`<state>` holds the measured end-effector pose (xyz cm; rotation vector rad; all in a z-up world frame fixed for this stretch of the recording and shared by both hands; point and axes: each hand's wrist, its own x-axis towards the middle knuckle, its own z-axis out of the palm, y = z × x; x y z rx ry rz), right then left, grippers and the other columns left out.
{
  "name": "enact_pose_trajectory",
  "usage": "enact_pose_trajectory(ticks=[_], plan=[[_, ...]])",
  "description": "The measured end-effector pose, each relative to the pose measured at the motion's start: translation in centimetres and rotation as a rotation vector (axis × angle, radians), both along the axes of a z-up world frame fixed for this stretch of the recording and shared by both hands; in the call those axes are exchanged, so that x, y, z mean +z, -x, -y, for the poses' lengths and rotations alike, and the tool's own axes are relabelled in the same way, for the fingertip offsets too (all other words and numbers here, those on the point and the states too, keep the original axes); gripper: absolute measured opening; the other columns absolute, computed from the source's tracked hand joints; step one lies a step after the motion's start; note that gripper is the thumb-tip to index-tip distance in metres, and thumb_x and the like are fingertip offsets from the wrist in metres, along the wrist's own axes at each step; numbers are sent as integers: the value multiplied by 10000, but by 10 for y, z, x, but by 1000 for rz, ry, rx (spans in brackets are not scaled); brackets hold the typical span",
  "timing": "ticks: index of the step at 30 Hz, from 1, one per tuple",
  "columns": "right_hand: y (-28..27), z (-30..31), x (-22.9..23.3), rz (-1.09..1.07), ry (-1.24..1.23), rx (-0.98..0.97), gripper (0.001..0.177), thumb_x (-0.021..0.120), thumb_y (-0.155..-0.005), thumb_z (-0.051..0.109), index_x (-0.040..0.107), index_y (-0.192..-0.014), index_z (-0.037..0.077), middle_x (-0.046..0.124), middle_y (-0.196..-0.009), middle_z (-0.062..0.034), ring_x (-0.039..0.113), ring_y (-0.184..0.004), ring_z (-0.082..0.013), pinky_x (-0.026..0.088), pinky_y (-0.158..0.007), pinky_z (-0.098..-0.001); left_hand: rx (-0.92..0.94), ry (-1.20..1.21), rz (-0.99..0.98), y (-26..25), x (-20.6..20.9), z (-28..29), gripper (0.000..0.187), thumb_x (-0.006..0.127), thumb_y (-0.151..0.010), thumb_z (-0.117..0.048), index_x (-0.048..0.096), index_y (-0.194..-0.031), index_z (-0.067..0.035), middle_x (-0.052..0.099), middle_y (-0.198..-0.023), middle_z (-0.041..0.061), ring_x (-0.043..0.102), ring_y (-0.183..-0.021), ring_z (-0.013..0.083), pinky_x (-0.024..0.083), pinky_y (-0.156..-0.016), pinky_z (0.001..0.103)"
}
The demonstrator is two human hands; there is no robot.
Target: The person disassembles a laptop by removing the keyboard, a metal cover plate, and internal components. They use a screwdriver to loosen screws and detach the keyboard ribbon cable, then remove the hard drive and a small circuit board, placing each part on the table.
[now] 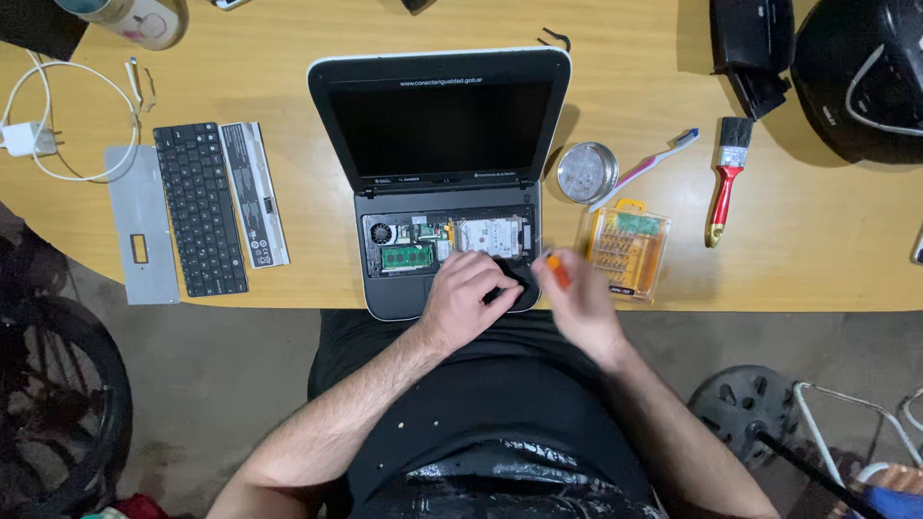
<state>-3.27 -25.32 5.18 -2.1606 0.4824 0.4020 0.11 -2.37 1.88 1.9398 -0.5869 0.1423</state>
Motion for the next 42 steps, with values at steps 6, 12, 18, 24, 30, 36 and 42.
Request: enact_pose_trajectory(ticks=[6,12,18,24,30,36,42], plan=[[-53,66,-19,185,306,-147,306,779,-1288,339,785,-1151,66,728,-824,-187,753,-829,-393,589,-855,-483,-53,-64,-60,6,-29,-8,113,902,-1065,-169,835,-975,-158,711,-801,26,781,-812,306,618,-811,446],[-83,101,-41,136,438,-117,318,797,-1234,431,773,-1086,151,689,-729,-77,786,-797,-391,633,-825,-557,-106,-102,-85,0,-32,-10,95,881,-1070,-181,832,-991,-160,682,-802,21,776,-831,314,612,-799,464],[-92,95,-37,233,491,-25,246,870,-1222,339,860,-1151,103,715,-753,-88,826,-794,-391,668,-786,-519,-109,-111,-93,0,-29,-10,107,884,-1065,-181,823,-980,-162,672,-794,8,779,-828,304,625,-799,460],[-72,96,-28,315,442,-19,243,848,-1297,255,831,-1127,82,721,-755,-158,793,-747,-405,656,-764,-501,-141,-79,-128,-2,-25,-12,120,866,-1061,-154,799,-962,-144,666,-802,27,763,-820,321,614,-798,478],[-27,45,28,24,110,-13,550,768,-1253,478,717,-925,39,619,-694,-216,702,-759,-350,520,-751,-530,-134,-56,-78,12,-35,-28,311,886,-1028,-241,656,-819,-216,589,-781,-10,726,-818,314,591,-792,471],[35,51,-30,-105,-372,-62,453,477,-1319,217,782,-1016,74,458,-542,7,416,-453,-141,353,-502,-347,76,-227,-7,19,-13,-62,440,862,-1086,-295,587,-757,-197,591,-751,38,717,-771,331,584,-736,467],[52,27,-43,-35,-627,0,234,355,-1348,209,511,-1204,110,406,-763,43,441,-572,-95,357,-555,-283,237,-360,24,6,-26,-94,521,907,-1055,-339,502,-745,-232,476,-735,-14,632,-772,302,507,-748,457]])
